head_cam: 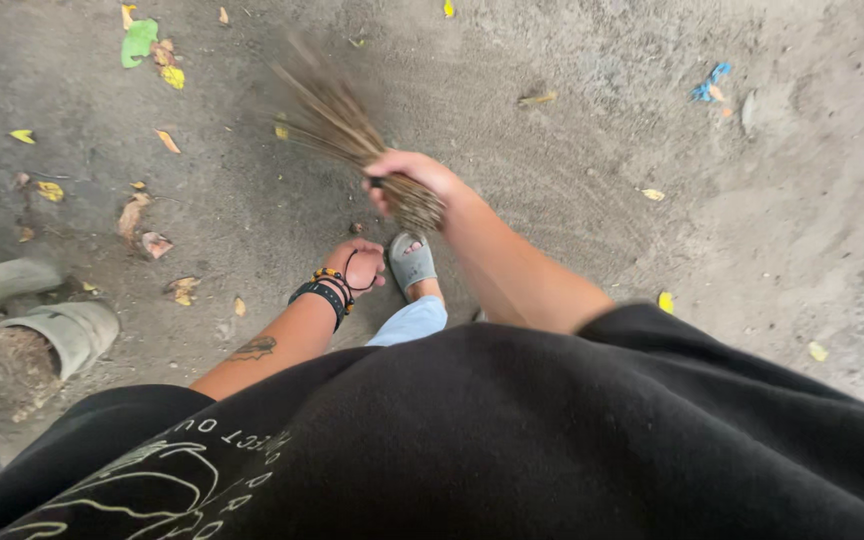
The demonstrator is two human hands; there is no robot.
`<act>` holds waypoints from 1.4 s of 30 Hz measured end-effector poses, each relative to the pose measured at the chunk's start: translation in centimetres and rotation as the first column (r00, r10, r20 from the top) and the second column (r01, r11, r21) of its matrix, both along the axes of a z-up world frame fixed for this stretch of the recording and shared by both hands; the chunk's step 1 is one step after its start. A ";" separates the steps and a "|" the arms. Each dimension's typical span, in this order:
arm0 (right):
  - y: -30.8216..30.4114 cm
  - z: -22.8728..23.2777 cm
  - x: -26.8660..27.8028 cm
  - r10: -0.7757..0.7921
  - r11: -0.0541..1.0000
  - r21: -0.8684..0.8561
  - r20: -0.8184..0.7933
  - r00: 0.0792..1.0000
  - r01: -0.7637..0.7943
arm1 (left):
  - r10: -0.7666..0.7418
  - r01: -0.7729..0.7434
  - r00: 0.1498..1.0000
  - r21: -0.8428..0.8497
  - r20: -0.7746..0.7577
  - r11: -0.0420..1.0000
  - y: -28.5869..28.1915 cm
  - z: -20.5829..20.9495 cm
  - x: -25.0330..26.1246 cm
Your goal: The person sweeps dry leaves and debris from a dirt and concrete outdoor area using a hand broom, moving around various potted plants and garden features.
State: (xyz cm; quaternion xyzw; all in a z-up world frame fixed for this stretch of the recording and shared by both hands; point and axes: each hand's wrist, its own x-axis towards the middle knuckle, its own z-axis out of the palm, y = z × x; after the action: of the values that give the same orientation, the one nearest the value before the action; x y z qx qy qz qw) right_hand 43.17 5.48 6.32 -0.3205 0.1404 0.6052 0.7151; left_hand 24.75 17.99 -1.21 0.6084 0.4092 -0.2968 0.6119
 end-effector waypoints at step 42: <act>3.4 8.4 43.9 0.404 0.844 -0.498 0.342 0.848 -0.202 | 0.422 -0.409 0.894 -0.112 0.149 0.906 0.9 3.5 35.4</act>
State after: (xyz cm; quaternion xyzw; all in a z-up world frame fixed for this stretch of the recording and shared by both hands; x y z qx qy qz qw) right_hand 87.11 8.83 14.70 -0.6196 0.0578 0.5780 0.5279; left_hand 60.12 18.89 2.31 0.5058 0.4643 -0.1219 0.7167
